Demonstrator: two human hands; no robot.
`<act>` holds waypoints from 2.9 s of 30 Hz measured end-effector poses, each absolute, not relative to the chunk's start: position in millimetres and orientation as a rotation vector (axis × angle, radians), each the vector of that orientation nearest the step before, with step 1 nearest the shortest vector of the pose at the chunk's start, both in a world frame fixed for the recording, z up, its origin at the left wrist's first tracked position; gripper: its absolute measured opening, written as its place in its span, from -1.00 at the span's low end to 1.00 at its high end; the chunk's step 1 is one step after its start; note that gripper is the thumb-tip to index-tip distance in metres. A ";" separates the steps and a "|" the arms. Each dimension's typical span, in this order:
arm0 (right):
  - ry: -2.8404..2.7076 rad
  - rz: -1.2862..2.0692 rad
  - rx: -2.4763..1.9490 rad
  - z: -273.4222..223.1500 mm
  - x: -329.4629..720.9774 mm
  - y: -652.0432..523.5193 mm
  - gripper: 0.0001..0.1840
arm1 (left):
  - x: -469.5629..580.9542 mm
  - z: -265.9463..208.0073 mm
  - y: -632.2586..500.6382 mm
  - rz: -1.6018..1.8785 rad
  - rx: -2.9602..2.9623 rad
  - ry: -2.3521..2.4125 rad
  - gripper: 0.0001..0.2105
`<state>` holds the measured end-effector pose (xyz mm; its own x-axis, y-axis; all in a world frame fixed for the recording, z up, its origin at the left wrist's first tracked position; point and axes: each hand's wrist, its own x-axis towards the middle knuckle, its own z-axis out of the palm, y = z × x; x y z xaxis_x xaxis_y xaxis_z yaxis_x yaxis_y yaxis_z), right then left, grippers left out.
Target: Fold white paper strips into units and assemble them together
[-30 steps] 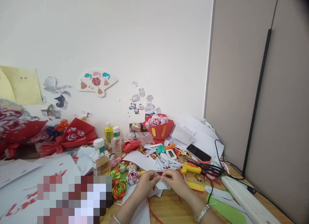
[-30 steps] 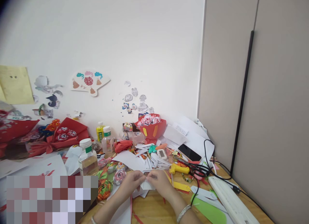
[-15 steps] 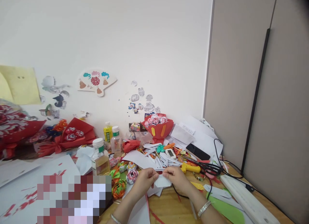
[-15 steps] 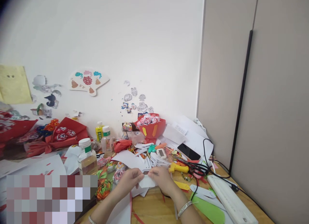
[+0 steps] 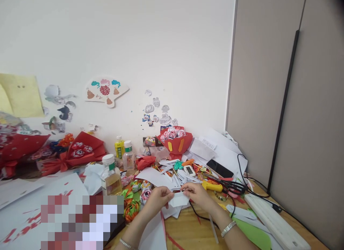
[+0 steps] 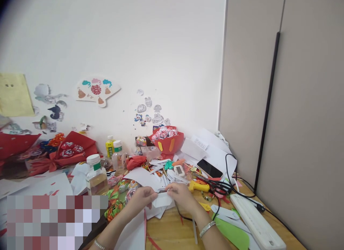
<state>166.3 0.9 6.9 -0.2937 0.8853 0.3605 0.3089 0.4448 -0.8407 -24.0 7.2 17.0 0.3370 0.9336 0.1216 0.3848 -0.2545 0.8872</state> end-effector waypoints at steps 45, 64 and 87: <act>-1.490 1.241 -0.904 -19.7 147.0 5.4 -0.67 | -16.2 14.6 4.5 0.996 1.228 1.017 -0.64; -1.317 1.196 -0.934 -12.3 150.7 6.9 -0.68 | -17.4 8.9 11.4 1.022 1.369 1.019 -0.55; -1.571 1.001 -0.915 -13.9 156.2 6.3 -0.79 | -11.7 8.0 9.6 0.940 1.498 1.123 -0.64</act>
<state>156.2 6.3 -13.9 -0.1952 0.9172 0.3473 0.0732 0.3667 -0.9274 -11.7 9.6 8.0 0.2664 0.9637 0.0176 0.1866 -0.0695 0.9800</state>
